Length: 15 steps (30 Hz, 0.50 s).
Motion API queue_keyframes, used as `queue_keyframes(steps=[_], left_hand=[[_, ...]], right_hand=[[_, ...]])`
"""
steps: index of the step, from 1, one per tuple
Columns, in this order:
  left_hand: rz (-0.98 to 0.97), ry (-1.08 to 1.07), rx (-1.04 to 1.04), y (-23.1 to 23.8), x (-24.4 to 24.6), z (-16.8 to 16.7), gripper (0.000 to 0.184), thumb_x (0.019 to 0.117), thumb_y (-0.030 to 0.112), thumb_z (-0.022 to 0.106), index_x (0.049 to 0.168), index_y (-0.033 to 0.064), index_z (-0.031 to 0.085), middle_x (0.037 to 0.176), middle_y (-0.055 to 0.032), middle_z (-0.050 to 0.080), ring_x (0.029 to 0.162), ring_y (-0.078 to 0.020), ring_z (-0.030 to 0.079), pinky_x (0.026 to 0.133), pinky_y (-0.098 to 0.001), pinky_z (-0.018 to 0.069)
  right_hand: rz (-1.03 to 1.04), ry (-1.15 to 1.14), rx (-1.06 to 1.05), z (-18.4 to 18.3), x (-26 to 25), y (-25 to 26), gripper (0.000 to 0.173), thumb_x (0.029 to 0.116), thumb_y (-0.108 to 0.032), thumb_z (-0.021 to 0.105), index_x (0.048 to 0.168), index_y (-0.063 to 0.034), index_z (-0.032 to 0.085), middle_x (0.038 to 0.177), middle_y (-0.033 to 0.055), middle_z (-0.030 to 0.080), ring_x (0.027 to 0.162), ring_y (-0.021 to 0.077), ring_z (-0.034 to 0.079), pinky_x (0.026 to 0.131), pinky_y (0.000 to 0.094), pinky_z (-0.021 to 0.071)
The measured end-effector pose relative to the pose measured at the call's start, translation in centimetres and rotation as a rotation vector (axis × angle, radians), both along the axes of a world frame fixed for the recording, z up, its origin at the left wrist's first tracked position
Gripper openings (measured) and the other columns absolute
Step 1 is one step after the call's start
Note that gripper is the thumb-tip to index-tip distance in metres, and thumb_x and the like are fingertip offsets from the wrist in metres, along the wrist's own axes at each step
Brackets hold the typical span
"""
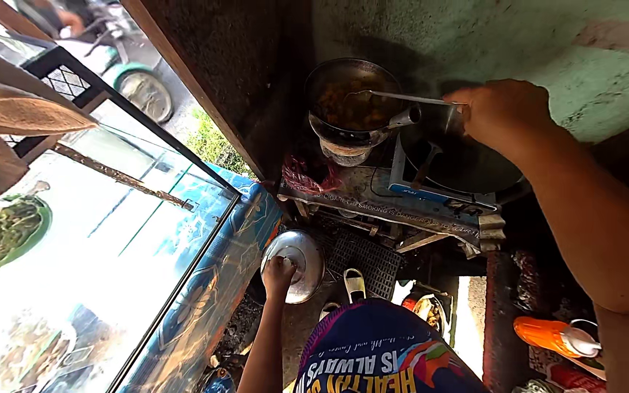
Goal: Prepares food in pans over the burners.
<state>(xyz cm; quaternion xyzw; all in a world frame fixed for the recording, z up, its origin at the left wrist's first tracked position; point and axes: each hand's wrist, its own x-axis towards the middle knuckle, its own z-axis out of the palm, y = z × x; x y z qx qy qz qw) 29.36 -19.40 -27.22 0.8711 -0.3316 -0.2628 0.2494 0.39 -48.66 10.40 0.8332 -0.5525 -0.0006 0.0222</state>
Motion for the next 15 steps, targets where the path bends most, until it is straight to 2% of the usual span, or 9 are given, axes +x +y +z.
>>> queue_keyframes(steps=[5,7,10,13,15], left_hand=[[-0.011,-0.005,0.003,-0.4,-0.2,0.0,0.047,0.0793,0.014,0.085,0.116,-0.0082,0.067,0.115,-0.0301,0.065,0.112,-0.0438,0.063,0.100,-0.0583,0.0473],[-0.020,-0.010,0.008,-0.7,-0.4,0.0,0.047,0.0791,0.015,0.085,0.116,-0.0076,0.067,0.115,-0.0293,0.066,0.111,-0.0433,0.063,0.100,-0.0581,0.0475],[-0.024,-0.015,-0.005,-0.9,-0.5,0.1,0.046,0.0792,0.014,0.084,0.115,-0.0076,0.067,0.113,-0.0286,0.066,0.109,-0.0430,0.064,0.099,-0.0584,0.0478],[-0.014,-0.005,-0.025,-1.0,-0.4,0.1,0.046,0.0789,0.014,0.084,0.115,-0.0087,0.067,0.112,-0.0292,0.066,0.108,-0.0432,0.064,0.098,-0.0582,0.0476],[0.003,-0.009,-0.027,-1.0,-0.3,0.0,0.046,0.0787,0.014,0.084,0.114,-0.0085,0.067,0.111,-0.0295,0.066,0.107,-0.0437,0.064,0.098,-0.0587,0.0477]], right_hand=[[0.099,-0.086,-0.095,-1.5,2.5,-0.5,0.041,0.1053,-0.005,0.046,0.138,-0.0196,0.066,0.117,0.0342,0.065,0.103,0.0576,0.065,0.077,0.0727,0.0478],[0.172,-0.033,-0.111,-2.8,3.4,-0.6,0.047,0.1032,0.000,0.046,0.142,-0.0198,0.063,0.117,0.0355,0.063,0.095,0.0566,0.065,0.073,0.0685,0.0492],[0.296,0.099,-0.144,-3.8,2.6,-1.0,0.045,0.1046,0.003,0.046,0.143,-0.0149,0.061,0.113,0.0355,0.060,0.086,0.0541,0.066,0.066,0.0622,0.0506],[0.303,0.094,-0.185,-1.8,0.3,-1.3,0.042,0.1029,0.003,0.048,0.138,-0.0137,0.065,0.110,0.0370,0.061,0.087,0.0575,0.064,0.065,0.0663,0.0489],[0.255,0.094,-0.192,0.7,-1.0,-0.9,0.043,0.1022,0.003,0.050,0.137,-0.0163,0.067,0.111,0.0376,0.061,0.091,0.0598,0.063,0.068,0.0698,0.0463]])
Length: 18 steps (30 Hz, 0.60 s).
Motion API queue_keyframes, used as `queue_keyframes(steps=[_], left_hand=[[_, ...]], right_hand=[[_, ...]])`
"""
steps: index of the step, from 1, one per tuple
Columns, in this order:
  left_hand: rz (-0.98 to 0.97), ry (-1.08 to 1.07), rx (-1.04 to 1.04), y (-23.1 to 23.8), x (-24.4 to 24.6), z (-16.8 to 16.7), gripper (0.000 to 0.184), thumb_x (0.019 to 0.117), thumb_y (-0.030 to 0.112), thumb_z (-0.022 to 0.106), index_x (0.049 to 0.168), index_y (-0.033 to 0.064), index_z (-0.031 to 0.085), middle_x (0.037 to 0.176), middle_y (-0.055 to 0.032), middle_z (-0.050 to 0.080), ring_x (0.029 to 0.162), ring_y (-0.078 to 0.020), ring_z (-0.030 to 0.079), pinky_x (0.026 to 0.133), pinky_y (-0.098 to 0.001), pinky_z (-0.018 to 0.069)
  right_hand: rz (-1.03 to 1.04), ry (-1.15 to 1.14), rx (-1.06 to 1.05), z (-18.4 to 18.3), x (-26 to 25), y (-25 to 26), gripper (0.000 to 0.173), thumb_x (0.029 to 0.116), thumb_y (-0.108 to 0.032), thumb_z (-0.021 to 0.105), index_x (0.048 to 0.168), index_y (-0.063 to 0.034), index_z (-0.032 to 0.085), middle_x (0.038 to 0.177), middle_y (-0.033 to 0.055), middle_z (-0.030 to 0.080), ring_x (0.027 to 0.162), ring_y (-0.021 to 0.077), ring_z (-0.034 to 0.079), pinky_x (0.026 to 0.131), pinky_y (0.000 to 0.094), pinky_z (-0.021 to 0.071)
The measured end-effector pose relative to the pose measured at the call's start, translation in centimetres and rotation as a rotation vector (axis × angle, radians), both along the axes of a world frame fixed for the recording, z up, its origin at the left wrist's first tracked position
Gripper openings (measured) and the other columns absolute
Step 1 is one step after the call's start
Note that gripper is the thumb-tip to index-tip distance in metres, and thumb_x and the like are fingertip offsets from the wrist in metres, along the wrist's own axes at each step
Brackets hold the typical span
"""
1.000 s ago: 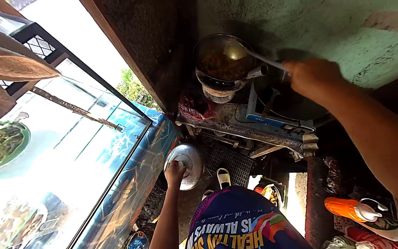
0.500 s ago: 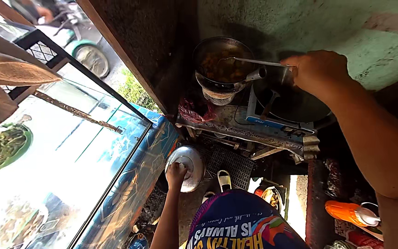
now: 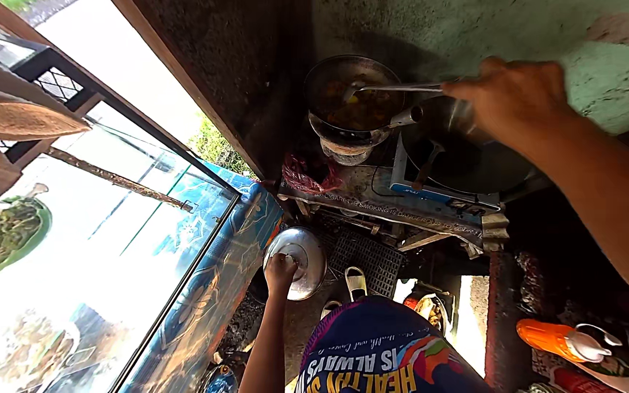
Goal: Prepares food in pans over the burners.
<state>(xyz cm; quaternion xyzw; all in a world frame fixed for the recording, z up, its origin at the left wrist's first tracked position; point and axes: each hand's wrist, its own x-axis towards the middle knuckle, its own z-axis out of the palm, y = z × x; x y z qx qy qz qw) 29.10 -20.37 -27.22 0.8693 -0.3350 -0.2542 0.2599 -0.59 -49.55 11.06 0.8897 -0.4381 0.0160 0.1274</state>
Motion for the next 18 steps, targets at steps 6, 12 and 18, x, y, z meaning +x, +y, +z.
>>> queue_keyframes(steps=[6,12,18], left_hand=[[0.013,0.004,0.071,-0.7,0.6,0.0,0.047,0.0800,0.018,0.084,0.117,-0.0055,0.067,0.115,-0.0271,0.066,0.110,-0.0415,0.063,0.099,-0.0587,0.0473],[-0.003,-0.001,0.025,-1.6,0.5,0.3,0.047,0.0793,0.015,0.084,0.117,-0.0071,0.067,0.114,-0.0287,0.066,0.110,-0.0428,0.063,0.099,-0.0584,0.0475],[0.007,-0.005,-0.001,-1.9,0.3,0.1,0.046,0.0779,0.014,0.085,0.115,-0.0078,0.067,0.113,-0.0288,0.066,0.108,-0.0429,0.063,0.098,-0.0580,0.0477]], right_hand=[[-0.052,-0.001,0.002,4.3,-3.6,0.9,0.038,0.1038,-0.003,0.053,0.130,-0.0225,0.072,0.103,0.0328,0.065,0.097,0.0600,0.062,0.073,0.0778,0.0431],[-0.248,-0.015,0.178,0.5,-0.7,0.4,0.043,0.1070,-0.006,0.048,0.143,-0.0237,0.064,0.116,0.0322,0.068,0.108,0.0573,0.064,0.079,0.0734,0.0468],[-0.345,-0.235,0.281,0.3,-1.7,-4.5,0.037,0.1072,-0.008,0.049,0.143,-0.0074,0.060,0.129,0.0363,0.061,0.124,0.0601,0.055,0.093,0.0790,0.0405]])
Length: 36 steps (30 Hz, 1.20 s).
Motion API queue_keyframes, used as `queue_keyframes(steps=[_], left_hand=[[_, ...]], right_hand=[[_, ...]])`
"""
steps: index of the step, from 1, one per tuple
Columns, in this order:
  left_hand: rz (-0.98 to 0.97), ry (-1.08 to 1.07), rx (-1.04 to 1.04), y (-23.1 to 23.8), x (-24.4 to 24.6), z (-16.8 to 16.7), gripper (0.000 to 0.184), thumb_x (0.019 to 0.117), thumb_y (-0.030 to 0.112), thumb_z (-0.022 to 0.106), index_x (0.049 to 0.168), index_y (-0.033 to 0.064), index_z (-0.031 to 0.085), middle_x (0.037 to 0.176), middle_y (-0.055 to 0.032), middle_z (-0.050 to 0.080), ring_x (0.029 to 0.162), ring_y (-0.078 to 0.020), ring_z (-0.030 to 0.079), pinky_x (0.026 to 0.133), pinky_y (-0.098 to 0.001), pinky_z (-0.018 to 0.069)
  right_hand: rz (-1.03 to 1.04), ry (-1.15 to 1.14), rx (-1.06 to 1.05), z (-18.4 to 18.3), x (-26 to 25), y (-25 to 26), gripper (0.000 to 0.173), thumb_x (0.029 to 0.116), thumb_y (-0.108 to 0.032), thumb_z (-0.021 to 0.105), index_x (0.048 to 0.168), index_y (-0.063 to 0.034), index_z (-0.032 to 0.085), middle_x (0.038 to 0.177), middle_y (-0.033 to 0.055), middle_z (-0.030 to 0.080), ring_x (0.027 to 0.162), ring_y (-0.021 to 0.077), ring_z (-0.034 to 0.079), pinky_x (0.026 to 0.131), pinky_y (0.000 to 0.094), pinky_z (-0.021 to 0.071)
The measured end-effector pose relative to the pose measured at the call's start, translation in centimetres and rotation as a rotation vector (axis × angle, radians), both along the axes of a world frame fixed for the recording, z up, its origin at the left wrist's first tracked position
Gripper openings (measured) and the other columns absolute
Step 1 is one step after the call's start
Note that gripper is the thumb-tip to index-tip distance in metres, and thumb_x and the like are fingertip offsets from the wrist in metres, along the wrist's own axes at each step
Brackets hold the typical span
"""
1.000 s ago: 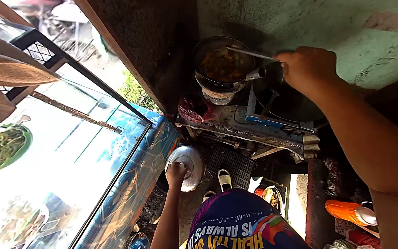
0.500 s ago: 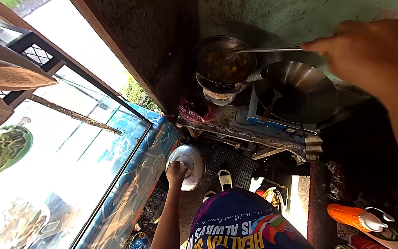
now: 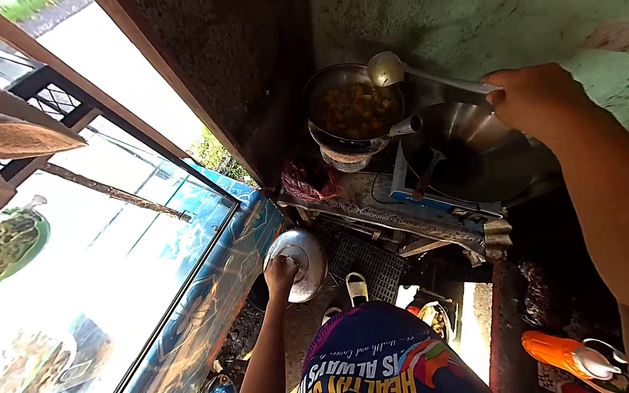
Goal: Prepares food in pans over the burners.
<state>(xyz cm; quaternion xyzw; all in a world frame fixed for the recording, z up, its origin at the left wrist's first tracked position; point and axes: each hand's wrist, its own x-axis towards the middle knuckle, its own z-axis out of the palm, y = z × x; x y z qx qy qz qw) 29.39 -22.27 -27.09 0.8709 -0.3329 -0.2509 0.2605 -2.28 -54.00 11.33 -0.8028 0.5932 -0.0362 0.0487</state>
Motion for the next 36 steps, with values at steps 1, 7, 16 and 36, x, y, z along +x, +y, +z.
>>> queue_keyframes(steps=[1,7,16,36], left_hand=[[-0.001,0.002,0.002,0.0,0.0,0.0,0.046,0.0780,0.014,0.085,0.115,-0.0080,0.067,0.113,-0.0289,0.066,0.109,-0.0430,0.063,0.098,-0.0580,0.0477],[-0.003,0.001,-0.019,-0.3,-0.6,0.2,0.045,0.0770,0.013,0.085,0.112,-0.0082,0.068,0.110,-0.0285,0.066,0.105,-0.0421,0.064,0.095,-0.0582,0.0489],[-0.011,0.007,0.001,-0.9,-0.2,-0.2,0.046,0.0787,0.016,0.084,0.114,-0.0077,0.067,0.112,-0.0279,0.066,0.106,-0.0418,0.064,0.097,-0.0581,0.0484],[-0.028,0.002,-0.009,-2.0,0.1,-0.2,0.045,0.0777,0.017,0.084,0.113,-0.0066,0.068,0.111,-0.0267,0.066,0.107,-0.0410,0.063,0.097,-0.0567,0.0485]], right_hand=[[-0.005,-0.002,0.013,-0.8,0.3,-1.2,0.037,0.1064,-0.008,0.050,0.142,-0.0031,0.059,0.130,0.0369,0.060,0.125,0.0597,0.054,0.095,0.0782,0.0409],[0.067,-0.079,0.186,-5.5,4.8,-4.9,0.035,0.1065,-0.006,0.050,0.140,0.0045,0.057,0.133,0.0348,0.059,0.129,0.0520,0.054,0.106,0.0668,0.0403],[0.273,0.169,-0.139,-1.3,1.6,-0.2,0.051,0.1036,0.001,0.049,0.145,-0.0266,0.061,0.117,0.0336,0.063,0.100,0.0581,0.063,0.076,0.0734,0.0458],[0.532,0.148,-0.395,1.4,-6.5,0.1,0.057,0.0950,0.013,0.049,0.134,-0.0233,0.069,0.099,0.0321,0.061,0.080,0.0589,0.060,0.059,0.0745,0.0422]])
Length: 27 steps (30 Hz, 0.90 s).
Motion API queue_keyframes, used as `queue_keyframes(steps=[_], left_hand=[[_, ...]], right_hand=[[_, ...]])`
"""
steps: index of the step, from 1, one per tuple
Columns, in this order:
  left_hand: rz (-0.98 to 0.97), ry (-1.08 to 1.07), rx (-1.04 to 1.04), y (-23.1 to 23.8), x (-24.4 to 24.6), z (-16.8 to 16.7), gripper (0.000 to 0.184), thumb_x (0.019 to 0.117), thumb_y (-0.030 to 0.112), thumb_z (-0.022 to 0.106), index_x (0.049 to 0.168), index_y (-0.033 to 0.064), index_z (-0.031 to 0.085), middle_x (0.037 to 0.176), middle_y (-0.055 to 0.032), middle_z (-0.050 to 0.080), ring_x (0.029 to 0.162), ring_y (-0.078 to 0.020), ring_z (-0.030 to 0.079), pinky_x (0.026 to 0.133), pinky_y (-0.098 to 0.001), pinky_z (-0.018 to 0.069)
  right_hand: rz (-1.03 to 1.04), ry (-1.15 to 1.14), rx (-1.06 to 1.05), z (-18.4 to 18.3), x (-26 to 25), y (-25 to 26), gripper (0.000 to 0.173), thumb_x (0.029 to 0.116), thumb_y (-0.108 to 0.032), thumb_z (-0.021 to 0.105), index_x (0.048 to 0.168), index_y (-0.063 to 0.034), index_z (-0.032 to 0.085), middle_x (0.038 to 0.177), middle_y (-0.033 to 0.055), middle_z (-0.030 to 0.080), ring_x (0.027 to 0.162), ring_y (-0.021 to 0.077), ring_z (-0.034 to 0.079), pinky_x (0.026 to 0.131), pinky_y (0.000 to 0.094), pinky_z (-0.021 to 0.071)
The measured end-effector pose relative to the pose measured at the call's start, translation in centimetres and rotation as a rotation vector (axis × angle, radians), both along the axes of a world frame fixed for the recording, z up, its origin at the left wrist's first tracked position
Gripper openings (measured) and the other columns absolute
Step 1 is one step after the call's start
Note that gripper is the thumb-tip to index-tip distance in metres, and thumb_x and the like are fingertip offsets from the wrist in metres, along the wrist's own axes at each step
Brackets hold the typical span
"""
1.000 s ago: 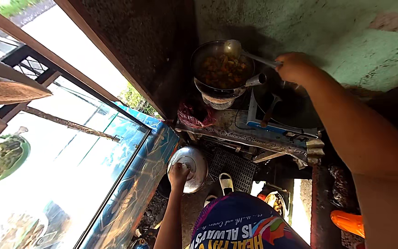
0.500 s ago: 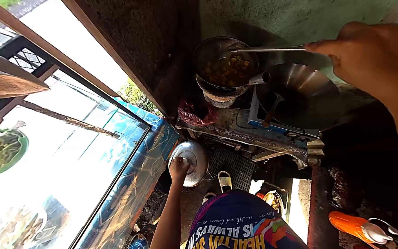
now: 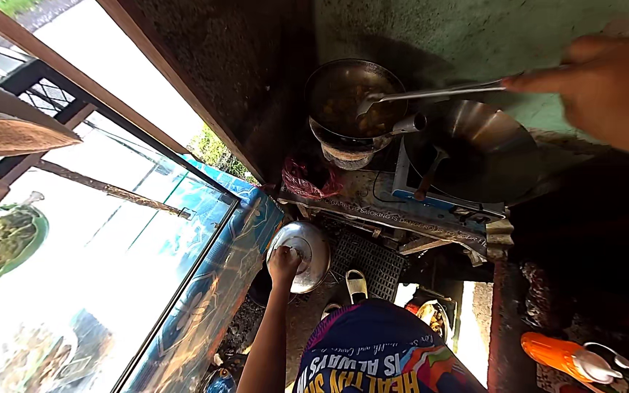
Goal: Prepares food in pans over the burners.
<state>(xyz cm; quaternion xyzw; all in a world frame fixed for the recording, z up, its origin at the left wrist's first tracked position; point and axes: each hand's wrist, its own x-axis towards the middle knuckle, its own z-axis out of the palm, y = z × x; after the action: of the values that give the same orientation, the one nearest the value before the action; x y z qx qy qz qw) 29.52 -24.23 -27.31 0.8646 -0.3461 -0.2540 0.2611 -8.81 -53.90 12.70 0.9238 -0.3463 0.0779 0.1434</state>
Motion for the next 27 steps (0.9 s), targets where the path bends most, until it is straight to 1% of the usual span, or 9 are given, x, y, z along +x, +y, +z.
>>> queue_keyframes(steps=[2,4,6,8,10,13,18,24,27], left_hand=[[0.003,-0.006,0.003,0.1,0.2,-0.1,0.046,0.0776,0.018,0.084,0.113,-0.0065,0.068,0.110,-0.0263,0.067,0.107,-0.0407,0.064,0.096,-0.0559,0.0489],[0.009,-0.003,0.001,0.1,0.2,-0.2,0.045,0.0774,0.017,0.084,0.112,-0.0064,0.068,0.111,-0.0267,0.066,0.106,-0.0406,0.063,0.097,-0.0555,0.0487],[0.010,0.000,-0.008,0.0,0.1,-0.2,0.045,0.0769,0.016,0.084,0.112,-0.0072,0.068,0.111,-0.0276,0.066,0.106,-0.0411,0.063,0.097,-0.0558,0.0484],[0.001,0.016,-0.004,-0.2,0.0,0.0,0.047,0.0776,0.017,0.084,0.114,-0.0081,0.067,0.113,-0.0288,0.065,0.107,-0.0416,0.063,0.098,-0.0565,0.0484],[-0.005,0.022,-0.012,-0.4,-0.1,0.1,0.048,0.0778,0.017,0.084,0.114,-0.0086,0.067,0.112,-0.0290,0.065,0.107,-0.0420,0.063,0.097,-0.0570,0.0485],[-0.007,0.019,-0.024,-0.6,-0.1,0.2,0.047,0.0783,0.016,0.084,0.114,-0.0085,0.067,0.112,-0.0292,0.065,0.106,-0.0423,0.064,0.097,-0.0572,0.0485],[-0.007,0.011,-0.013,-0.5,0.0,0.2,0.046,0.0778,0.015,0.084,0.113,-0.0090,0.067,0.111,-0.0291,0.066,0.106,-0.0425,0.064,0.097,-0.0567,0.0484],[-0.002,0.015,-0.043,-0.5,-0.4,0.1,0.045,0.0770,0.015,0.085,0.111,-0.0089,0.067,0.110,-0.0294,0.066,0.104,-0.0422,0.064,0.095,-0.0572,0.0488],[-0.004,0.021,-0.050,-0.4,-0.5,-0.1,0.044,0.0774,0.015,0.084,0.111,-0.0086,0.068,0.110,-0.0293,0.066,0.104,-0.0417,0.064,0.095,-0.0569,0.0489]], right_hand=[[0.027,-0.053,0.050,0.7,-2.9,-2.4,0.059,0.0942,0.011,0.043,0.134,-0.0247,0.067,0.100,0.0303,0.061,0.087,0.0559,0.061,0.069,0.0743,0.0450],[-0.070,-0.044,0.150,2.6,-2.8,-1.0,0.055,0.0950,0.015,0.047,0.133,-0.0176,0.070,0.100,0.0313,0.060,0.093,0.0533,0.060,0.078,0.0713,0.0466],[-0.053,-0.005,0.121,2.2,-2.8,-0.7,0.052,0.0950,0.011,0.049,0.131,-0.0187,0.070,0.097,0.0291,0.062,0.088,0.0517,0.061,0.074,0.0709,0.0473],[0.021,-0.012,-0.014,-0.5,-2.0,-0.9,0.045,0.0942,0.007,0.054,0.125,-0.0204,0.073,0.090,0.0286,0.063,0.078,0.0547,0.062,0.059,0.0733,0.0439],[-0.209,0.041,0.081,-0.5,2.6,2.1,0.042,0.0975,0.004,0.058,0.129,-0.0198,0.073,0.100,0.0328,0.066,0.089,0.0602,0.063,0.066,0.0765,0.0438],[-0.458,0.040,0.274,-0.4,5.8,2.9,0.040,0.1072,-0.008,0.051,0.142,-0.0229,0.064,0.118,0.0345,0.067,0.110,0.0615,0.061,0.080,0.0786,0.0434],[-0.560,-0.069,0.326,-0.7,6.2,0.3,0.043,0.1089,-0.012,0.048,0.151,-0.0134,0.053,0.121,0.0420,0.061,0.114,0.0661,0.056,0.084,0.0812,0.0411],[-0.589,-0.093,0.433,-3.9,8.4,-3.6,0.041,0.1071,-0.010,0.049,0.147,-0.0017,0.054,0.133,0.0370,0.058,0.128,0.0590,0.052,0.096,0.0766,0.0417],[-0.601,-0.119,0.547,-5.2,9.5,-3.9,0.038,0.1060,-0.007,0.051,0.142,0.0022,0.057,0.127,0.0355,0.062,0.118,0.0533,0.060,0.096,0.0703,0.0457]])
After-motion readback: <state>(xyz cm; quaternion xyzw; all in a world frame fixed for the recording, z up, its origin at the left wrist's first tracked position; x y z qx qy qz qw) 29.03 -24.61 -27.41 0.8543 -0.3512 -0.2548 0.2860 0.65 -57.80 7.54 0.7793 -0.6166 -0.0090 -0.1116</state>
